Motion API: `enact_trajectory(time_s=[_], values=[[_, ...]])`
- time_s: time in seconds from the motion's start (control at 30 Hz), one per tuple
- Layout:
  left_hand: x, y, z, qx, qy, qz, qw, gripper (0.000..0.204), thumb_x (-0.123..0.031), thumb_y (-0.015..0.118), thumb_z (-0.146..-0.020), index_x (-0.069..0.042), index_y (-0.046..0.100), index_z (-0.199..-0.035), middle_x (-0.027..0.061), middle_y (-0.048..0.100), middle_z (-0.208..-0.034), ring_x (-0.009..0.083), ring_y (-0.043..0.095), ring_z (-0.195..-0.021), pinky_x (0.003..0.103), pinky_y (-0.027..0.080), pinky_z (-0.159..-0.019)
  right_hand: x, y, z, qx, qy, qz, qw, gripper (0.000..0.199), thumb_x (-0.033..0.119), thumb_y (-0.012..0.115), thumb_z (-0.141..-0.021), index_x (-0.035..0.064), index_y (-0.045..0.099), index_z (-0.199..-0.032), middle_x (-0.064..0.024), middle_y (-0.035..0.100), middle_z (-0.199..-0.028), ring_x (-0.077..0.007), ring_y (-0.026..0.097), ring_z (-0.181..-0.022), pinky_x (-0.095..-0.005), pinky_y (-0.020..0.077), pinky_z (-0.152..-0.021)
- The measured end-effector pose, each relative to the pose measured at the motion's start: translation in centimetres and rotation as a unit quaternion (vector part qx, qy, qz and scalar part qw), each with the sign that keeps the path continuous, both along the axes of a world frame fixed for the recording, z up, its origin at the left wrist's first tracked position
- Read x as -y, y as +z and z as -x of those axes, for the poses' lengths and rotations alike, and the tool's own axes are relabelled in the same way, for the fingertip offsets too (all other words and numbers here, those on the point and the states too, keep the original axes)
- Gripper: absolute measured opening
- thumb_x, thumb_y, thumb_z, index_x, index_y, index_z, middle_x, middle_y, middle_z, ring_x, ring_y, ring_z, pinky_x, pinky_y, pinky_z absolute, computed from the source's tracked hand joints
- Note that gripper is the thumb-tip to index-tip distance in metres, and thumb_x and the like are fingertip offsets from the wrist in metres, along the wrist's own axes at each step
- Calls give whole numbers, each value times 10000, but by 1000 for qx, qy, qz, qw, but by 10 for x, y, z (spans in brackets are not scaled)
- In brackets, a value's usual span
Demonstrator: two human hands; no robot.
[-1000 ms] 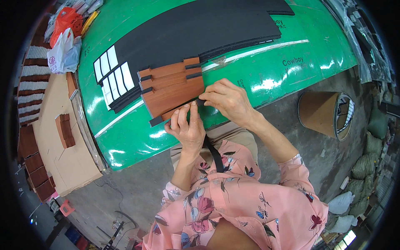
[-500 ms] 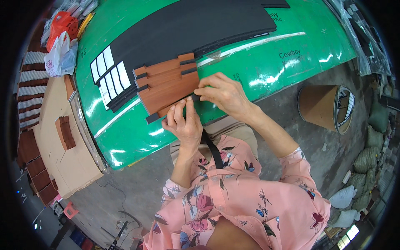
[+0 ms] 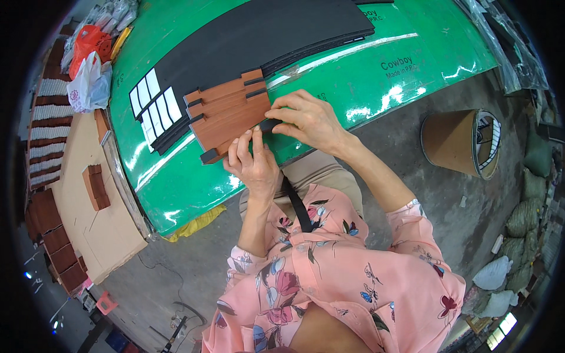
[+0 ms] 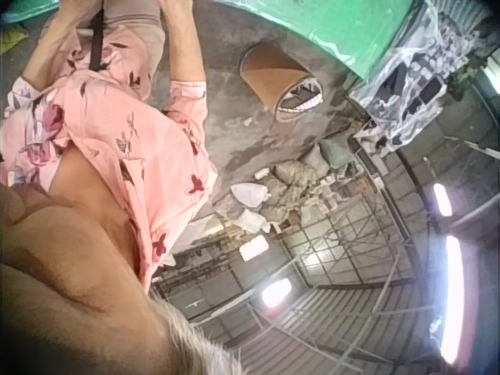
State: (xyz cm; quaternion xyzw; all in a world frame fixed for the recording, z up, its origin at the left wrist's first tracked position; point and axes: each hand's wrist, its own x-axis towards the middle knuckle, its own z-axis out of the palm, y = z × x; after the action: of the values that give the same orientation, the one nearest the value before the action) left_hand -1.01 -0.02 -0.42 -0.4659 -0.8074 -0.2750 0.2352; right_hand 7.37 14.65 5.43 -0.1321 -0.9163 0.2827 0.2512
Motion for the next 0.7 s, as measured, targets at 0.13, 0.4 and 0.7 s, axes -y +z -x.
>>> enact_trajectory(time_s=[0.13,0.4,0.7], values=[[1,2,0,10,-6,-3,1000,435,-51,644,-711,-109,609,-1140,15,516,-1149,225,416,-1092,405,290,-874,2,-1,5,-18,5,-73,997,255,142,738,-675,102,680,-921,-9,626,-892,-184,577,-835,-297,511,-654],[0,1,2,10,-6,-15,1000,405,-39,626,-717,-111,627,-1115,9,520,-1133,217,412,-1089,396,295,-854,-5,10,2,-13,-4,-45,999,253,109,745,-657,91,689,-903,-12,627,-872,-183,575,-797,-299,503,-644],[0,2,2,13,-6,-8,1000,404,-52,633,-724,-134,626,-1119,-2,504,-1127,211,413,-1085,402,300,-849,-6,8,8,27,20,-15,999,270,113,741,-660,106,698,-926,-11,625,-873,-186,570,-798,-298,502,-651]])
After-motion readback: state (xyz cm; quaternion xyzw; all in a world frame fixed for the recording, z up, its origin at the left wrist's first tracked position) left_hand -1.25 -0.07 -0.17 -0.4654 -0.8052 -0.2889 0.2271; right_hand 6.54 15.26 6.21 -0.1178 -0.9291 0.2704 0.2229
